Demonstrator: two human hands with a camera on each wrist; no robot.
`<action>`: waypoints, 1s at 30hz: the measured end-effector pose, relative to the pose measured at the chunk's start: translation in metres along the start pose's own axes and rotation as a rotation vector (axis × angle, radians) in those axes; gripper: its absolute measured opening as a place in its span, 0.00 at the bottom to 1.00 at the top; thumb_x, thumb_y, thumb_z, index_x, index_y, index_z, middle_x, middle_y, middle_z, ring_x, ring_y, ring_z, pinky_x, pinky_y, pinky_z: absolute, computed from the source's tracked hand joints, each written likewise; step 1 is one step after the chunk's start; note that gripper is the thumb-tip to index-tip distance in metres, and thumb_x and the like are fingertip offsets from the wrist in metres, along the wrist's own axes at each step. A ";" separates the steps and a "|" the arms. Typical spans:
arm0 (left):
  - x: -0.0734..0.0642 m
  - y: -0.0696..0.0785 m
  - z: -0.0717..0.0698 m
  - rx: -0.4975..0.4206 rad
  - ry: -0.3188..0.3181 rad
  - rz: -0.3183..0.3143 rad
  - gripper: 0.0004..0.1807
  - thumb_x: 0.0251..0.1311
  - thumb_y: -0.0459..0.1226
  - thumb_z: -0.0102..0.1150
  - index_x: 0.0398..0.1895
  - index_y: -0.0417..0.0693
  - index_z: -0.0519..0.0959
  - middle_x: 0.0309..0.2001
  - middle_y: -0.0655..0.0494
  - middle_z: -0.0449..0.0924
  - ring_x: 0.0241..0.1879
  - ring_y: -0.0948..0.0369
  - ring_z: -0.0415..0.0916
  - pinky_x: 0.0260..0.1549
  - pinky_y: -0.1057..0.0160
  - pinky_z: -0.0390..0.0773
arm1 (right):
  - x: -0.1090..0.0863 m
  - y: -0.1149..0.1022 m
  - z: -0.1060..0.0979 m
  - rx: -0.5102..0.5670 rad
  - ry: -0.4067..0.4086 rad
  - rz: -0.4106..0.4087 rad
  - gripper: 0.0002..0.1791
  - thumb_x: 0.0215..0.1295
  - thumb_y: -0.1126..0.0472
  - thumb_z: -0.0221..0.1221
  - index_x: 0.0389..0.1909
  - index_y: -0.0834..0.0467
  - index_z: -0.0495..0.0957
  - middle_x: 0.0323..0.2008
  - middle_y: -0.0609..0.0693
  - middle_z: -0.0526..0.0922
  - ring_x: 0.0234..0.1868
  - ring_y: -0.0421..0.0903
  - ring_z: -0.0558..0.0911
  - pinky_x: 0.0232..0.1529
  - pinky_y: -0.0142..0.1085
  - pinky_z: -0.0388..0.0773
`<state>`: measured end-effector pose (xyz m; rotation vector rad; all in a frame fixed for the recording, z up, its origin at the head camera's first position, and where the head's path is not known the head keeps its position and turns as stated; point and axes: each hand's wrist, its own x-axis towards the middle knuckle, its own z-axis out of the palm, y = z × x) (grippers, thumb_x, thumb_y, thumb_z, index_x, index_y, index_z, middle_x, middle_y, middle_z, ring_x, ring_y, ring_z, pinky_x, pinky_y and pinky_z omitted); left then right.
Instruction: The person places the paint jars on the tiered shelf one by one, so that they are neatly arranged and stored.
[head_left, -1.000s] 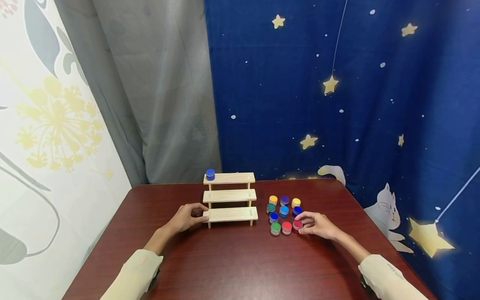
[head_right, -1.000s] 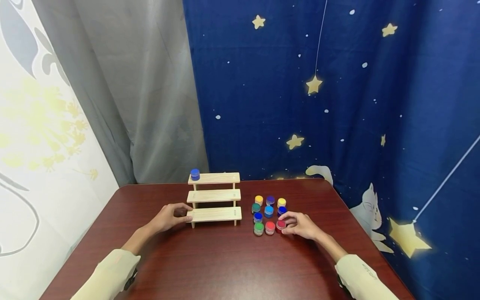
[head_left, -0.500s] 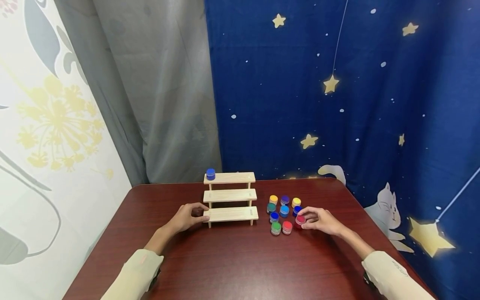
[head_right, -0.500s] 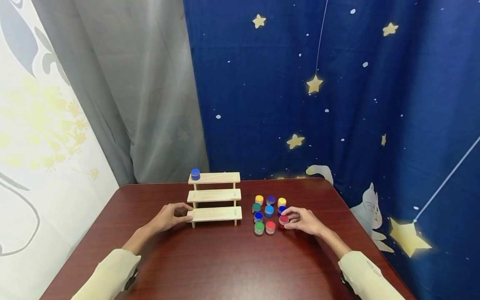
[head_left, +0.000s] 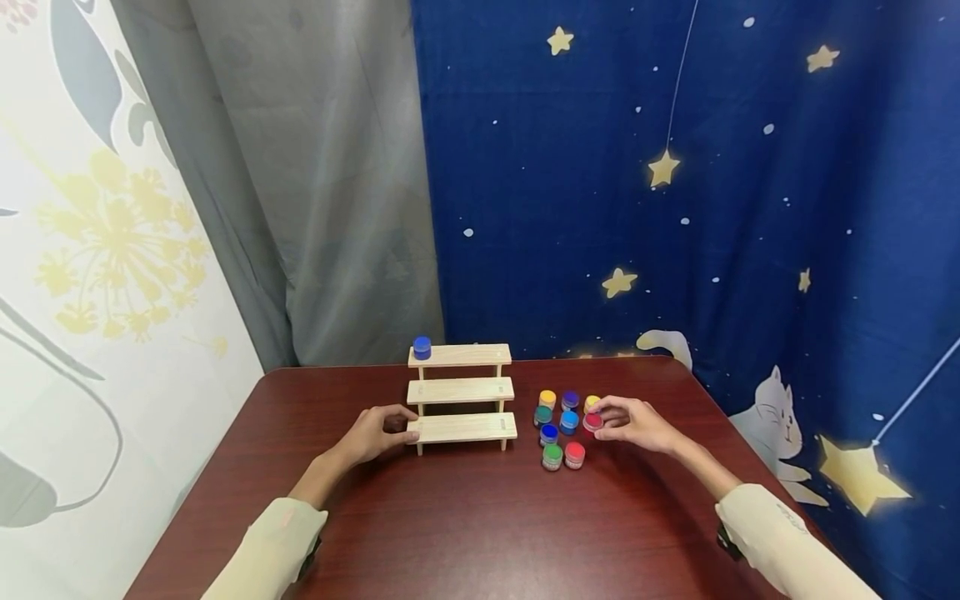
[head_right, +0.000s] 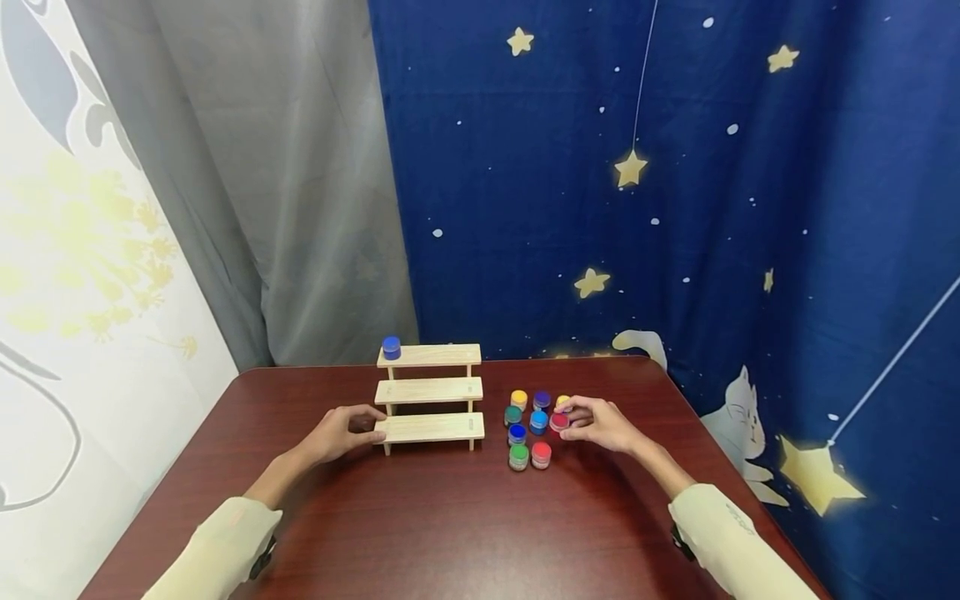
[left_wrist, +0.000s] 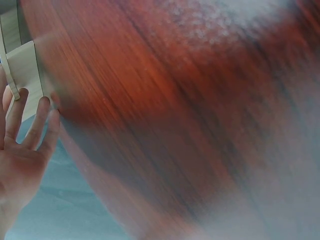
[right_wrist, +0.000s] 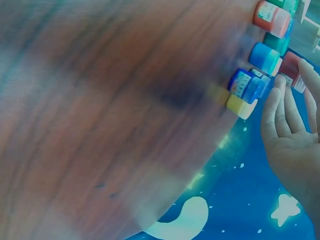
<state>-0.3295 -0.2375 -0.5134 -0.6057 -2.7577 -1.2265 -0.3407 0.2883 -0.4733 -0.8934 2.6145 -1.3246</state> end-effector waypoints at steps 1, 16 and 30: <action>0.000 0.000 0.000 0.000 0.004 0.000 0.17 0.61 0.43 0.76 0.51 0.50 0.87 0.45 0.54 0.88 0.44 0.56 0.85 0.46 0.52 0.84 | 0.002 -0.002 0.000 -0.005 0.000 -0.001 0.21 0.66 0.63 0.71 0.57 0.66 0.80 0.53 0.63 0.85 0.53 0.58 0.87 0.48 0.37 0.85; -0.001 0.000 -0.002 -0.018 0.001 0.003 0.17 0.61 0.42 0.75 0.51 0.49 0.86 0.45 0.51 0.88 0.46 0.54 0.86 0.48 0.49 0.83 | 0.036 -0.025 0.005 -0.077 -0.031 -0.001 0.23 0.67 0.58 0.70 0.61 0.60 0.81 0.51 0.56 0.88 0.52 0.53 0.88 0.48 0.34 0.84; -0.001 0.001 0.000 -0.020 0.005 0.016 0.16 0.61 0.42 0.75 0.51 0.48 0.86 0.46 0.51 0.88 0.46 0.52 0.86 0.48 0.47 0.84 | 0.071 -0.047 0.016 -0.065 -0.050 0.001 0.24 0.69 0.58 0.69 0.62 0.62 0.80 0.52 0.60 0.87 0.53 0.56 0.87 0.45 0.42 0.85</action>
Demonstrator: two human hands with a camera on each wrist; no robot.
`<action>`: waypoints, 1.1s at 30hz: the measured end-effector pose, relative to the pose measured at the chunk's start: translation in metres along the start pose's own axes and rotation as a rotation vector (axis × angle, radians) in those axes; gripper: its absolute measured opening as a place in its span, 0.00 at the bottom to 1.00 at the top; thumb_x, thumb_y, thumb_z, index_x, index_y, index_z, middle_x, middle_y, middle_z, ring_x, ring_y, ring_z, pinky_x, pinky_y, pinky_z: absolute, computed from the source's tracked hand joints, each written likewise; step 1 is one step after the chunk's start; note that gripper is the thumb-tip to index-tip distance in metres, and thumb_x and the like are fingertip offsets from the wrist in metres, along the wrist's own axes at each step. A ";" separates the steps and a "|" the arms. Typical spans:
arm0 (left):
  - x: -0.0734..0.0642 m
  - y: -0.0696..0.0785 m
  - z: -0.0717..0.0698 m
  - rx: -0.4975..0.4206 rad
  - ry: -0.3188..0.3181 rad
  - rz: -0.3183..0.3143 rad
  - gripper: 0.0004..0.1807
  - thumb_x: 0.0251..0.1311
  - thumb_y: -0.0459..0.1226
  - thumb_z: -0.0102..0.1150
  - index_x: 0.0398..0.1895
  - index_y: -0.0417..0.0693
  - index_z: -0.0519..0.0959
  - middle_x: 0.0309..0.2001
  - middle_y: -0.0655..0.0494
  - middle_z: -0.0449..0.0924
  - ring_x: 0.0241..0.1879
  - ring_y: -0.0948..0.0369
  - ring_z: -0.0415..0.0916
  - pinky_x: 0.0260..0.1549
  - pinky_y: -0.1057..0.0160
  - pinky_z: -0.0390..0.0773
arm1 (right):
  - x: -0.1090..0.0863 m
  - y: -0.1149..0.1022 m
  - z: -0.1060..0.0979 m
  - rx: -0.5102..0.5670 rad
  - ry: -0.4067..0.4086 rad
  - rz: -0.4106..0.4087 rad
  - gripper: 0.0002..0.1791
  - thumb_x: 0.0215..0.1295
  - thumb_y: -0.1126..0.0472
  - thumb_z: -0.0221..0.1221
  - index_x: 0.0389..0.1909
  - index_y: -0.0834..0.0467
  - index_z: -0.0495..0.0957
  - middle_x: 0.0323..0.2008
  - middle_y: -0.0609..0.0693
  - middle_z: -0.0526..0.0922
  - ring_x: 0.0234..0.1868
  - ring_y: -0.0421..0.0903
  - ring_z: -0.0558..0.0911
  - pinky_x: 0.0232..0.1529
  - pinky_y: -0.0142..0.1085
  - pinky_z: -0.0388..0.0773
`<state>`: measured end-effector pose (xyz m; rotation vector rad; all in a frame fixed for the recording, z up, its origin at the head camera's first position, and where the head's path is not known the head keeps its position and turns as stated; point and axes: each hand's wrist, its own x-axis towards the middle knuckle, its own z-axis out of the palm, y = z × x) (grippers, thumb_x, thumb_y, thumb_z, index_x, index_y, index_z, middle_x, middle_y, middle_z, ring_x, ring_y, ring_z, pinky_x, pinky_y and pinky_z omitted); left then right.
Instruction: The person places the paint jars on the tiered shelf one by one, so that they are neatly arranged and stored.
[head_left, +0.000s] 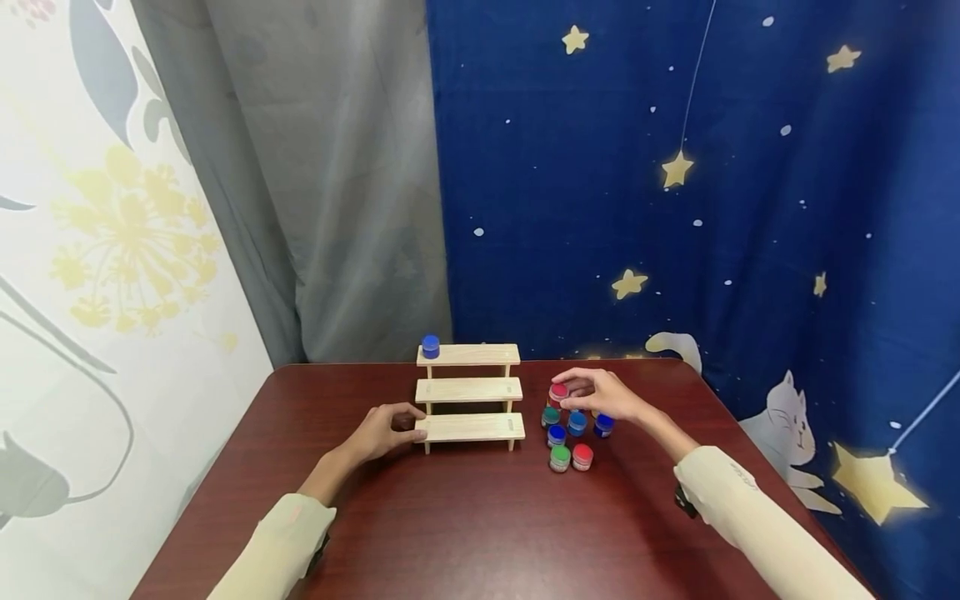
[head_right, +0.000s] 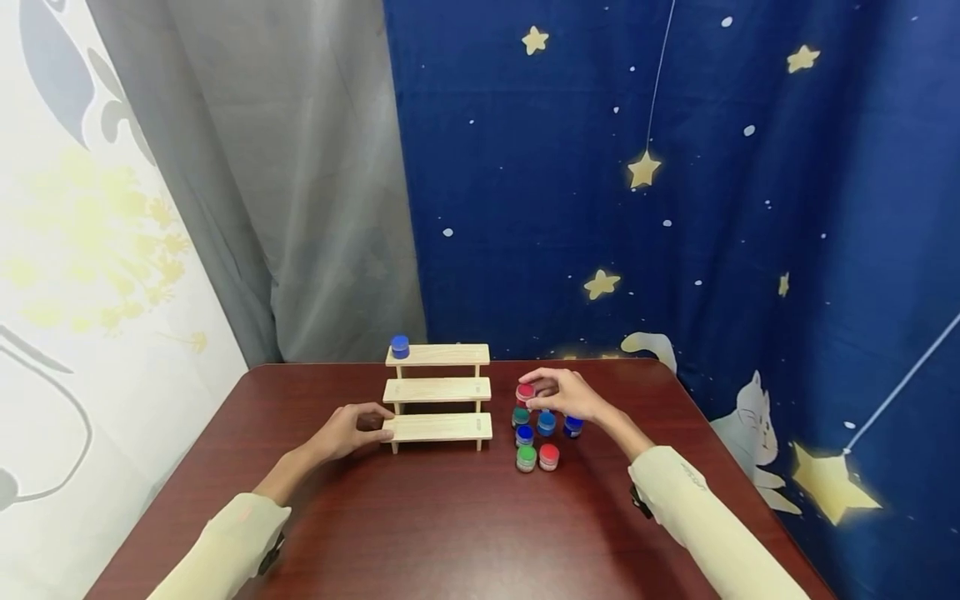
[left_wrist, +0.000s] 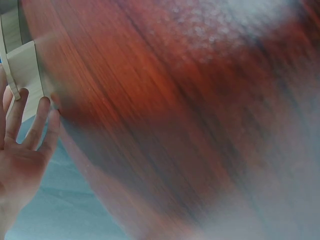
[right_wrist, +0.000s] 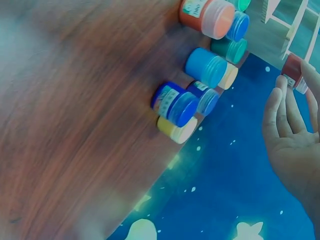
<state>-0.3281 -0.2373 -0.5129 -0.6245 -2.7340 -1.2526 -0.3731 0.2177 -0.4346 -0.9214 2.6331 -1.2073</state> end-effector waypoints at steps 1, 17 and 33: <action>0.000 0.000 0.000 -0.001 -0.001 0.001 0.17 0.61 0.42 0.75 0.51 0.48 0.86 0.46 0.50 0.88 0.46 0.52 0.86 0.48 0.47 0.83 | 0.002 -0.001 0.001 0.006 -0.006 -0.001 0.24 0.70 0.58 0.68 0.62 0.62 0.79 0.52 0.60 0.87 0.53 0.56 0.87 0.46 0.41 0.85; -0.002 -0.001 0.001 0.009 0.013 -0.023 0.16 0.61 0.42 0.76 0.51 0.50 0.87 0.46 0.51 0.88 0.46 0.55 0.86 0.48 0.50 0.83 | 0.036 -0.024 0.017 -0.002 -0.015 -0.017 0.23 0.70 0.58 0.68 0.64 0.58 0.80 0.54 0.57 0.87 0.55 0.54 0.86 0.52 0.47 0.83; -0.001 0.000 0.001 -0.001 0.012 -0.012 0.16 0.61 0.41 0.75 0.51 0.49 0.87 0.48 0.49 0.87 0.47 0.53 0.86 0.48 0.49 0.84 | 0.084 -0.048 0.033 0.036 -0.002 -0.069 0.23 0.70 0.60 0.68 0.64 0.57 0.79 0.51 0.57 0.88 0.46 0.57 0.87 0.36 0.40 0.84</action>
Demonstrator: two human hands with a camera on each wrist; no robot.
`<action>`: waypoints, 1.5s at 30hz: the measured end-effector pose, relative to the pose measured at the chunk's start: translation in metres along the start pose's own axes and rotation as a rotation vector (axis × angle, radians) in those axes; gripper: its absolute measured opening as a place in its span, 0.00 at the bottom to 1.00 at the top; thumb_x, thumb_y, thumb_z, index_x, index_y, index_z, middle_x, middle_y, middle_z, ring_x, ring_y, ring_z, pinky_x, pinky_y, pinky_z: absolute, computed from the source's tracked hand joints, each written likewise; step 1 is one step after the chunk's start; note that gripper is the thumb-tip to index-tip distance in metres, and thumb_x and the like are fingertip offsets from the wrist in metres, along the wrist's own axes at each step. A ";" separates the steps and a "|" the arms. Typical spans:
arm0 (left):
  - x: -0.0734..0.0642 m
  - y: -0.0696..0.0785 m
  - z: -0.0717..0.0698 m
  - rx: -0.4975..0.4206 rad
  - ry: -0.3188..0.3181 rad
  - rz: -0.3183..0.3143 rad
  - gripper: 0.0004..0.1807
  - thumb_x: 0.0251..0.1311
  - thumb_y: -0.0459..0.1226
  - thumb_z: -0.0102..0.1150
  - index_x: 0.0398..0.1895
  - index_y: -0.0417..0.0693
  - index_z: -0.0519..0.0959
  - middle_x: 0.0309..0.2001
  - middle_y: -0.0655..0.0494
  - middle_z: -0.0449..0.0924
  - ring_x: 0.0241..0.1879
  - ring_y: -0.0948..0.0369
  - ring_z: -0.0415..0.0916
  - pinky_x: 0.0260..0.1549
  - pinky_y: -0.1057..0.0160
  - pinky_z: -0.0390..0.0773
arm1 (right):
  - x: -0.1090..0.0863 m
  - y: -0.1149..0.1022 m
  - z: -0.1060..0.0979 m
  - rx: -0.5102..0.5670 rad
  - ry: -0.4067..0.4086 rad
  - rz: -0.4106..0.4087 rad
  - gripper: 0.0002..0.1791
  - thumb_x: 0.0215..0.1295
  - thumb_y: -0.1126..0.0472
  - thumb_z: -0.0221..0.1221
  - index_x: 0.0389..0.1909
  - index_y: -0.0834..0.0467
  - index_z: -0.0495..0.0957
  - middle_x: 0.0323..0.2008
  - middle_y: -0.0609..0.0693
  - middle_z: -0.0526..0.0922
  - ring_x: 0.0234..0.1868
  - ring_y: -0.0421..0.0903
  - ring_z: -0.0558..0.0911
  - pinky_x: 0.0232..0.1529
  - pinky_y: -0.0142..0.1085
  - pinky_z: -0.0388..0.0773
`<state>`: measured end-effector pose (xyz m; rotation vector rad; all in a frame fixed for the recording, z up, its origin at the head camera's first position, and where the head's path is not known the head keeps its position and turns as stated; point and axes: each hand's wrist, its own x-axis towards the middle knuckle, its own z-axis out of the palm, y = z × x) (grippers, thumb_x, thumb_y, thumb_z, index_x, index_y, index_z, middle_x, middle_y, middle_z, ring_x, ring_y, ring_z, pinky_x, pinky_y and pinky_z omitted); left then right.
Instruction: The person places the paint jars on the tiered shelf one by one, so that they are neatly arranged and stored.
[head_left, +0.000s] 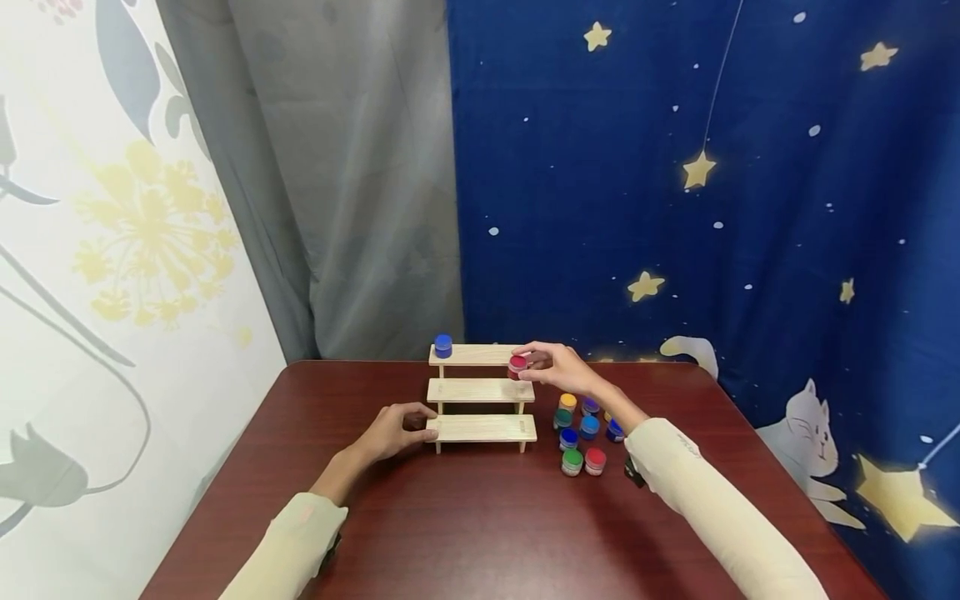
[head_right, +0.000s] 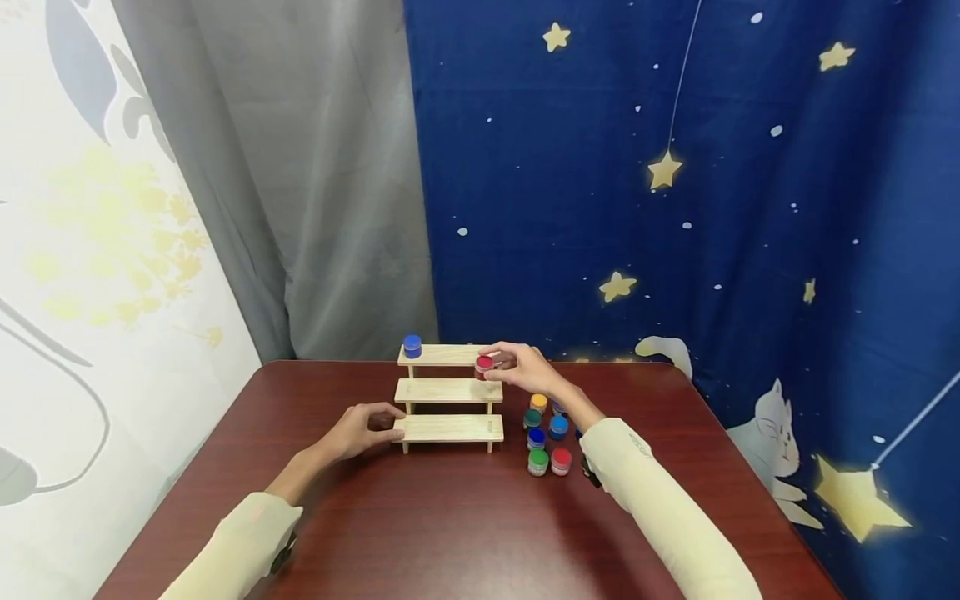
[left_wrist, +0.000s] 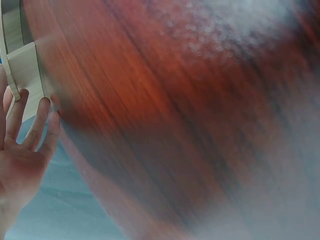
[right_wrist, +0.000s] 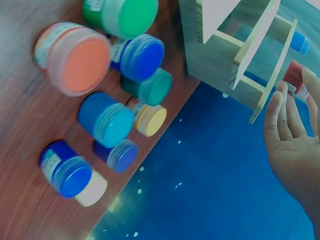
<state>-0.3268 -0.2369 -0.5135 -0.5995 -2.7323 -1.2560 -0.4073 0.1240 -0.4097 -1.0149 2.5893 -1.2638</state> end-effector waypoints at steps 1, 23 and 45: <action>0.000 0.000 0.000 -0.003 -0.002 -0.002 0.16 0.61 0.41 0.75 0.51 0.49 0.87 0.48 0.49 0.87 0.47 0.53 0.86 0.48 0.49 0.84 | 0.003 -0.001 0.001 -0.004 0.010 -0.001 0.23 0.70 0.60 0.69 0.64 0.56 0.80 0.51 0.56 0.88 0.46 0.55 0.87 0.37 0.40 0.84; 0.001 -0.001 0.001 -0.013 -0.010 -0.004 0.16 0.61 0.42 0.75 0.51 0.49 0.86 0.45 0.50 0.88 0.46 0.54 0.86 0.47 0.49 0.84 | 0.062 -0.017 0.035 -0.029 0.130 0.041 0.25 0.67 0.62 0.70 0.65 0.58 0.80 0.56 0.58 0.86 0.55 0.52 0.86 0.54 0.46 0.82; 0.000 0.003 0.001 0.011 -0.012 -0.034 0.17 0.62 0.43 0.75 0.52 0.48 0.86 0.45 0.53 0.88 0.45 0.58 0.84 0.46 0.56 0.83 | 0.089 -0.022 0.053 -0.028 0.121 0.100 0.25 0.67 0.62 0.71 0.64 0.57 0.81 0.55 0.59 0.86 0.57 0.53 0.85 0.43 0.36 0.82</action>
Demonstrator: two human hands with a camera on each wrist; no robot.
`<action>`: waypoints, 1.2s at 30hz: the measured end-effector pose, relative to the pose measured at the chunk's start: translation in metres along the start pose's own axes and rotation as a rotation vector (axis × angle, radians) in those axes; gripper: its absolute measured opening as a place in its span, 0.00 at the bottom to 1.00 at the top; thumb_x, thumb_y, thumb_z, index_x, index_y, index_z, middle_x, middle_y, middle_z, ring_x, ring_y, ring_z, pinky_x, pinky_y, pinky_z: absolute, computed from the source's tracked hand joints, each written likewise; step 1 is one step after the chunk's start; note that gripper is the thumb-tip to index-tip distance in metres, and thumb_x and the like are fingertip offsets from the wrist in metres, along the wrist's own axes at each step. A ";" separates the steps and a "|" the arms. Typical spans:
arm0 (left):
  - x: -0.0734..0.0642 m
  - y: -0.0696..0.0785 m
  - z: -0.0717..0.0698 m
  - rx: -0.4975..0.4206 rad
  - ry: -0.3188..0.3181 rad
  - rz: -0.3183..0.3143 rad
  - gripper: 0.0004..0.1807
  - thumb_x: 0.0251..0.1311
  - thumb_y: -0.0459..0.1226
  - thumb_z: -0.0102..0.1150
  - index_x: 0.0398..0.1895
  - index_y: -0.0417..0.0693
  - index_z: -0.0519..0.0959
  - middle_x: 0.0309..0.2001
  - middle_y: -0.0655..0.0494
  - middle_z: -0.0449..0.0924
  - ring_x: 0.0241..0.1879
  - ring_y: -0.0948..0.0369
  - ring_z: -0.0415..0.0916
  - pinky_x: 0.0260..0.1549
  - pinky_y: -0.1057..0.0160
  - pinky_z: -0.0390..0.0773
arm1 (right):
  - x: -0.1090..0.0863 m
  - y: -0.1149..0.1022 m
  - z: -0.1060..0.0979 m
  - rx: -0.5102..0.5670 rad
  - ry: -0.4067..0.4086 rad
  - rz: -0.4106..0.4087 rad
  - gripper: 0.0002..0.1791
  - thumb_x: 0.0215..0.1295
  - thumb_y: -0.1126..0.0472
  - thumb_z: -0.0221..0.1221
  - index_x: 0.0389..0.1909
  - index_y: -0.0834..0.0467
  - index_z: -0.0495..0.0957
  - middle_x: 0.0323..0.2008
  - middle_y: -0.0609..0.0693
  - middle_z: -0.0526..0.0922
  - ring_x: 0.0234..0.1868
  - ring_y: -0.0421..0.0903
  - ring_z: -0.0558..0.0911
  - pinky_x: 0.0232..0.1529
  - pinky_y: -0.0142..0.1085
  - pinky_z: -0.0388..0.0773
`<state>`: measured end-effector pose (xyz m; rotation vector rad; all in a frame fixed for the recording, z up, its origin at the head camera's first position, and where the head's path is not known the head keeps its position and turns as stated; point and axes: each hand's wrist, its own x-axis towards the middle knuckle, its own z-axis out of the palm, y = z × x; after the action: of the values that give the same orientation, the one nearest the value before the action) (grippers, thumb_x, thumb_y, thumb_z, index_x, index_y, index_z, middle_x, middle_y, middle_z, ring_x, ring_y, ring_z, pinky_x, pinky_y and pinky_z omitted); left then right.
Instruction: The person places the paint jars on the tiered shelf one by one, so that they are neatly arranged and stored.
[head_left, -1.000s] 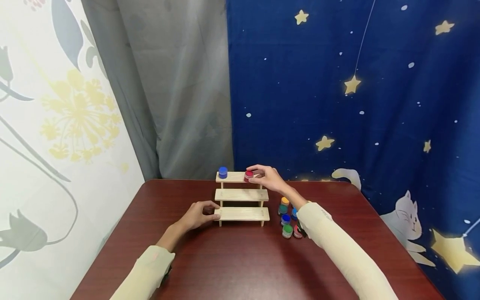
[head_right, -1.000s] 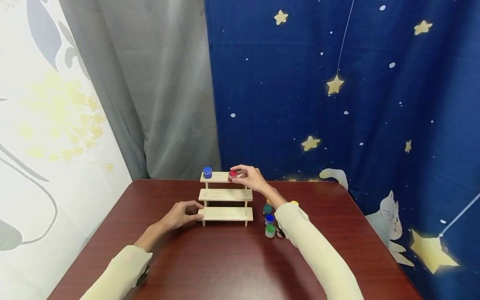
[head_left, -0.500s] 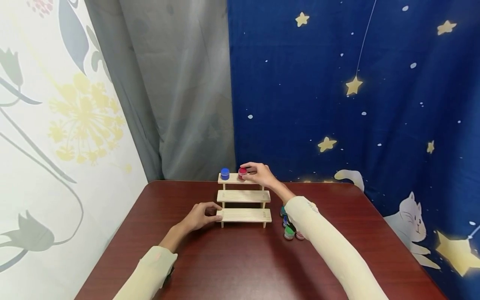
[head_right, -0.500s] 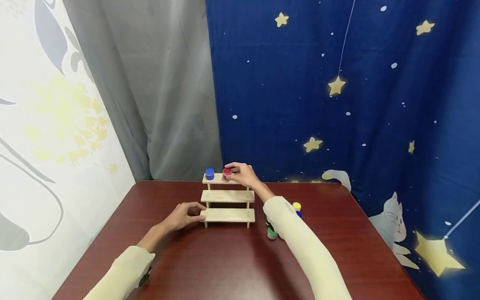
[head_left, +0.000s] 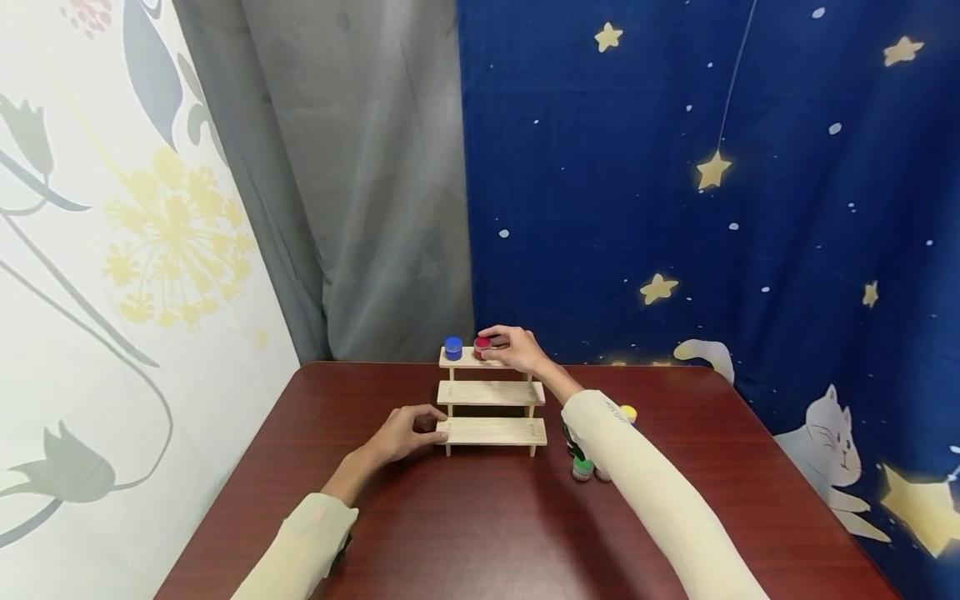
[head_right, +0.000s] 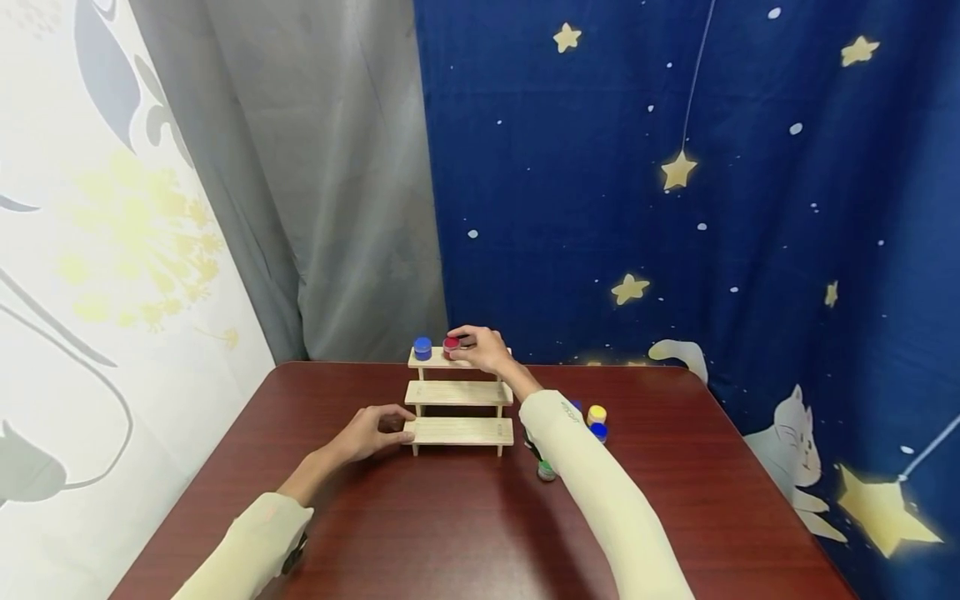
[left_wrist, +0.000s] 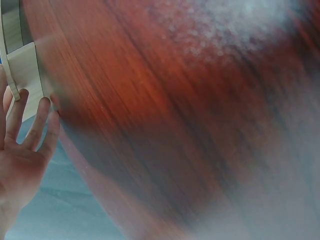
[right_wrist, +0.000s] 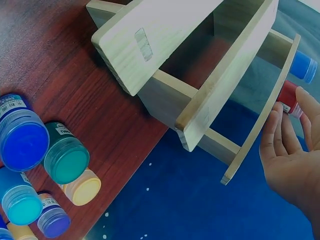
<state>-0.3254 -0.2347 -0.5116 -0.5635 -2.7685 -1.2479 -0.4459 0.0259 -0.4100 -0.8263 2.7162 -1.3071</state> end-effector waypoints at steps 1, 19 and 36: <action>0.000 0.000 0.000 0.002 0.001 0.001 0.17 0.62 0.43 0.75 0.52 0.48 0.86 0.45 0.52 0.88 0.45 0.58 0.85 0.46 0.54 0.84 | 0.000 0.000 0.000 0.004 -0.001 0.004 0.25 0.67 0.62 0.71 0.64 0.57 0.81 0.55 0.59 0.86 0.57 0.52 0.85 0.42 0.36 0.82; -0.001 0.000 0.001 0.002 0.011 0.015 0.17 0.62 0.42 0.75 0.52 0.48 0.86 0.44 0.52 0.88 0.44 0.55 0.84 0.47 0.49 0.83 | -0.010 0.008 -0.012 0.061 -0.050 0.008 0.30 0.67 0.64 0.70 0.69 0.60 0.75 0.54 0.60 0.87 0.55 0.54 0.86 0.45 0.39 0.85; -0.002 0.001 0.000 0.015 0.010 0.028 0.17 0.62 0.43 0.74 0.52 0.48 0.86 0.45 0.53 0.87 0.45 0.55 0.85 0.48 0.48 0.83 | -0.037 0.015 -0.032 -0.011 -0.060 -0.056 0.26 0.68 0.61 0.70 0.65 0.58 0.79 0.50 0.57 0.89 0.54 0.52 0.87 0.55 0.46 0.82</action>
<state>-0.3229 -0.2348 -0.5115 -0.5903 -2.7491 -1.2207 -0.4288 0.0740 -0.4074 -0.9333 2.6755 -1.2559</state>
